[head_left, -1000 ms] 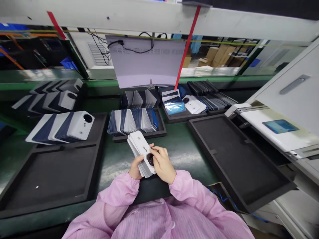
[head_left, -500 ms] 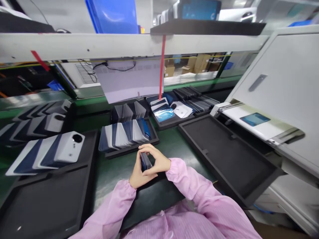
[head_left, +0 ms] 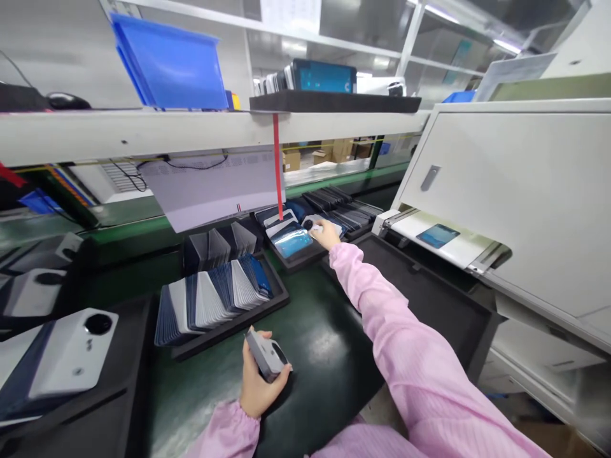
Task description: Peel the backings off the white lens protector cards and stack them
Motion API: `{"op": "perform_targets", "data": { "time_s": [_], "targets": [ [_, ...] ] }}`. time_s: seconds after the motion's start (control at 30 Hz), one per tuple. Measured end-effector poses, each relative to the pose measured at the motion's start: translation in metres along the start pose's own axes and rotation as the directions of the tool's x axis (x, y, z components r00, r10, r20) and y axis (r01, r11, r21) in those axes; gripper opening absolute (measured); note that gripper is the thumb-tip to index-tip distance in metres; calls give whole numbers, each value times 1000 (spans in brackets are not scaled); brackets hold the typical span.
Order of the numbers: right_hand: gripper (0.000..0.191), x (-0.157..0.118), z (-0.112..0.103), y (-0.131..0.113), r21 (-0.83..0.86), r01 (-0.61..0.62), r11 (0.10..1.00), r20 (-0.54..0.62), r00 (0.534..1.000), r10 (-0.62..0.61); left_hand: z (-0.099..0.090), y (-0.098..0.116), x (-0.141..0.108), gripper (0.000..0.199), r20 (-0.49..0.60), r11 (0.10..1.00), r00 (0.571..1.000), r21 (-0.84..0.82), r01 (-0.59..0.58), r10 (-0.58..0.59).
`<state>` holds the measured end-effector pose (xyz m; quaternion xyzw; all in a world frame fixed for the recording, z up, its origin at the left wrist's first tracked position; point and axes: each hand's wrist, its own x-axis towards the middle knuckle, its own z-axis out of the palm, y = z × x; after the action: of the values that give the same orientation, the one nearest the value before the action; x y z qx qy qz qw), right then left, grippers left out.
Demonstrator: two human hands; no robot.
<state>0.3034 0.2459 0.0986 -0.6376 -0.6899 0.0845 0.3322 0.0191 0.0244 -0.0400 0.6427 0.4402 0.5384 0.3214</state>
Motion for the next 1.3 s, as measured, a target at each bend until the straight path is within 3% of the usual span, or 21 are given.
{"op": "perform_targets", "data": {
  "time_s": [0.1, 0.2, 0.4, 0.53, 0.67, 0.8, 0.93, 1.1, 1.17, 1.2, 1.23, 1.3],
  "targets": [
    [31, 27, 11, 34, -137, 5, 991, 57, 998, 3, 0, -5, 0, 81, 44, 999, 999, 39, -27, 26],
    [36, 46, 37, 47, -212, 149, 966, 214, 971, -103, 1, -6, 1, 75, 57, 997, 998, 60, -39, 36],
    [86, 91, 87, 39, -271, 394, 878, 479, 847, -232, 2, -9, 2, 75, 69, 996, 996, 58, -66, 62],
    [84, 111, 94, 35, -327, 434, 840, 512, 828, -229, 1, -12, 2, 80, 90, 997, 995, 45, -58, 54],
    [69, 114, 91, 35, -339, 427, 838, 501, 836, -223, -1, -12, 1, 88, 91, 1000, 996, -7, -19, 20],
    [44, 98, 81, 39, -306, 367, 878, 466, 862, -198, -1, -12, 2, 87, 105, 999, 994, -32, -26, 30],
    [23, 77, 59, 36, -250, 253, 935, 341, 926, -160, 0, -11, 5, 87, 73, 996, 996, -80, -46, 52],
    [30, 39, 25, 3, -106, 129, 986, 42, 991, -125, -4, -9, 13, 80, 60, 956, 998, -290, 42, -26],
    [33, 7, 18, -16, 101, 122, 987, -12, 993, -121, -7, -10, 17, 80, 25, 907, 997, -414, 82, -79],
    [33, -12, 16, -25, 360, 114, 926, -8, 993, -119, -9, -11, 20, 81, 33, 870, 992, -478, 122, -121],
    [36, -33, 17, -34, 595, 70, 801, 61, 989, -132, -11, -13, 21, 83, 40, 859, 990, -493, 138, -136],
    [44, -77, 24, -50, 825, -113, 554, 275, 937, -218, -14, -15, 24, 89, 67, 850, 984, -496, 176, -164]
  ]
}}
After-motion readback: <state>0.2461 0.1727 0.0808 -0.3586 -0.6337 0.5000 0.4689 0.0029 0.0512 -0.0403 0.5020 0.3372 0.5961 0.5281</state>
